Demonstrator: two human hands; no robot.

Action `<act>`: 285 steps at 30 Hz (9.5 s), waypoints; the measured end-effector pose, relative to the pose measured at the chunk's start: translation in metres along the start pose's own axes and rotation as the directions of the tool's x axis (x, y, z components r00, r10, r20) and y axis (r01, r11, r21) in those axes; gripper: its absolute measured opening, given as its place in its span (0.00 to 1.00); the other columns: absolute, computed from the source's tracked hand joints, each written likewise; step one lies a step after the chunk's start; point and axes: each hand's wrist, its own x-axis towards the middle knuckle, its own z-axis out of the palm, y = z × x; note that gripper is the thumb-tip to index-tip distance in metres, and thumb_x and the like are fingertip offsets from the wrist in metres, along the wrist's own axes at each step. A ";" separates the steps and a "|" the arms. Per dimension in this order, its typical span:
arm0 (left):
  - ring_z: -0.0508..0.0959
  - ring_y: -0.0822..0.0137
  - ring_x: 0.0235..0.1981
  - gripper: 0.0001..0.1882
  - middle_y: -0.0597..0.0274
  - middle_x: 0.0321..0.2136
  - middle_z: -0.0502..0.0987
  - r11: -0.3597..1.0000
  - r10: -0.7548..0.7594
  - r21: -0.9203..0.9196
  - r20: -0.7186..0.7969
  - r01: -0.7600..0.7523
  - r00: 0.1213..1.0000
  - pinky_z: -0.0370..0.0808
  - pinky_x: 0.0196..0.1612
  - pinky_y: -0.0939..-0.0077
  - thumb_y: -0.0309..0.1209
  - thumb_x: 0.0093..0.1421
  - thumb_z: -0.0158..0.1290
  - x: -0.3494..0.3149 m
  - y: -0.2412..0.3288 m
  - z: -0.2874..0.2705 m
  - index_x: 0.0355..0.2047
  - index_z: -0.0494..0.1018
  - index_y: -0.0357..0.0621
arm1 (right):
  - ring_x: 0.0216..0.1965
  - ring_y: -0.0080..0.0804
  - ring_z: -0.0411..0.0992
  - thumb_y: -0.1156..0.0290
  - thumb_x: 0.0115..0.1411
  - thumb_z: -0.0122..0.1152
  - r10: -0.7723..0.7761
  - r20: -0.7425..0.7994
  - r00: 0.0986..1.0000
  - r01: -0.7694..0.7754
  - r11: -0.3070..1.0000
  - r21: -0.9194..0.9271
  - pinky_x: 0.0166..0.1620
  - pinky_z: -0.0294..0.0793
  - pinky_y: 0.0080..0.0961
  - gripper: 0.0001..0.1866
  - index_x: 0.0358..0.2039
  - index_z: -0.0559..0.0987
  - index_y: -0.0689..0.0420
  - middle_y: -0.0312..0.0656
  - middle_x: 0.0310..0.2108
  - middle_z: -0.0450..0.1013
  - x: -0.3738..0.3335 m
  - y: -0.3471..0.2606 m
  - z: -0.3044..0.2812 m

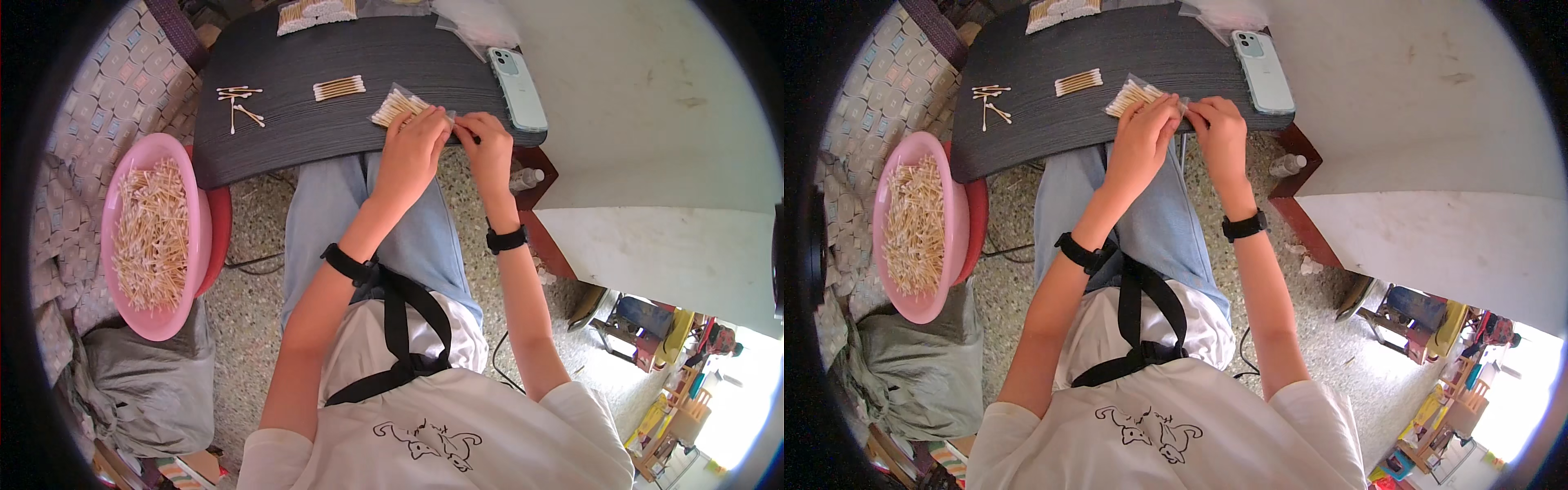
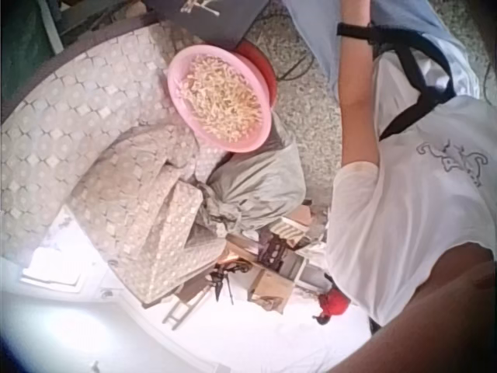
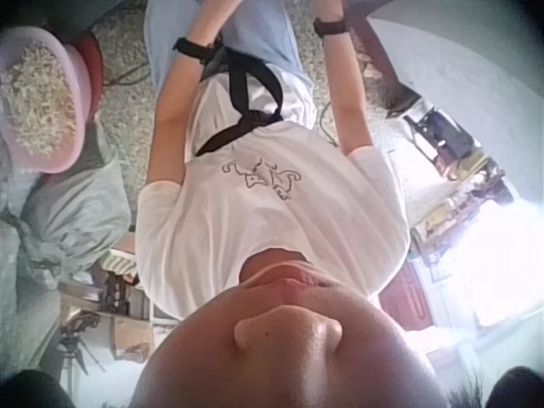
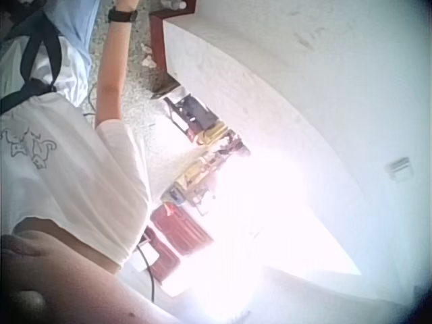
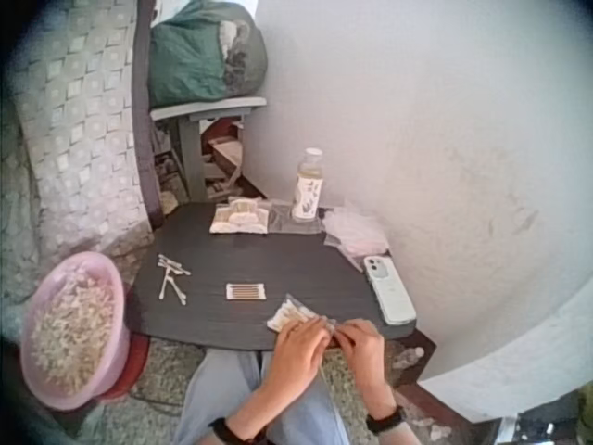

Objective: The person gathers cotton swabs from a table and a pink bowl, aligns them into a bundle, and slides them into a plastic bag. After adjusting the bundle and sealing the bag, they set it aside and begin organizing more swabs on the table.

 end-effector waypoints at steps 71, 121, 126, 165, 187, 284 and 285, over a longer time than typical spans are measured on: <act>0.70 0.53 0.41 0.15 0.54 0.38 0.72 0.957 -0.078 0.281 0.005 0.073 0.997 0.68 0.46 0.64 0.23 0.55 0.52 0.011 -0.101 -0.096 0.44 0.73 0.40 | 0.49 0.38 0.66 0.76 0.50 0.54 -0.516 0.163 0.841 0.538 0.765 -0.354 0.59 0.59 0.38 0.14 0.39 0.78 0.57 0.38 0.38 0.72 0.055 -0.064 0.102; 0.80 0.68 0.28 0.16 0.53 0.30 0.78 0.357 -0.469 -0.682 0.460 0.639 0.753 0.77 0.32 0.81 0.33 0.63 0.51 -0.049 0.002 -0.109 0.42 0.73 0.29 | 0.21 0.17 0.66 0.69 0.56 0.59 0.031 0.778 0.627 -0.452 0.829 0.331 0.25 0.65 0.18 0.10 0.32 0.81 0.63 0.36 0.20 0.73 0.006 -0.080 -0.016; 0.81 0.66 0.31 0.16 0.50 0.34 0.79 0.380 -0.501 -0.696 0.398 0.608 0.769 0.77 0.39 0.79 0.33 0.62 0.52 -0.045 0.000 -0.112 0.41 0.74 0.29 | 0.28 0.19 0.71 0.71 0.58 0.59 0.108 0.658 0.746 -0.520 0.711 0.473 0.31 0.69 0.15 0.10 0.37 0.80 0.64 0.37 0.28 0.77 -0.005 -0.087 -0.013; 0.72 0.56 0.50 0.18 0.53 0.41 0.76 0.996 -0.053 0.064 -0.134 0.062 0.990 0.70 0.52 0.64 0.29 0.49 0.61 -0.003 0.006 -0.032 0.41 0.73 0.42 | 0.19 0.17 0.70 0.72 0.57 0.60 0.482 0.179 0.857 -0.515 0.802 0.303 0.23 0.70 0.15 0.09 0.35 0.81 0.65 0.37 0.18 0.74 0.011 0.001 -0.027; 0.69 0.47 0.53 0.07 0.41 0.46 0.72 0.990 -0.014 0.135 -0.114 0.029 0.993 0.58 0.58 0.51 0.26 0.60 0.47 0.003 -0.013 -0.004 0.36 0.63 0.37 | 0.18 0.17 0.70 0.74 0.57 0.60 0.502 0.145 0.852 -0.514 0.753 0.411 0.22 0.69 0.15 0.09 0.33 0.81 0.66 0.37 0.18 0.74 0.009 -0.028 0.012; 0.70 0.61 0.53 0.29 0.49 0.50 0.71 0.756 -0.449 -0.520 0.031 0.398 0.893 0.68 0.54 0.69 0.40 0.55 0.60 0.025 -0.038 -0.066 0.52 0.66 0.36 | 0.36 0.20 0.71 0.67 0.69 0.39 0.175 0.336 0.925 -0.379 0.458 0.804 0.39 0.71 0.17 0.08 0.37 0.65 0.57 0.45 0.41 0.74 0.046 -0.023 0.006; 0.72 0.63 0.51 0.28 0.51 0.48 0.72 0.584 -0.503 -0.634 0.209 0.507 0.839 0.69 0.52 0.71 0.40 0.55 0.60 0.026 -0.031 -0.070 0.51 0.67 0.36 | 0.35 0.20 0.70 0.65 0.69 0.40 0.186 0.389 0.902 -0.420 0.582 0.697 0.39 0.71 0.18 0.10 0.36 0.65 0.57 0.45 0.42 0.74 0.050 -0.027 -0.002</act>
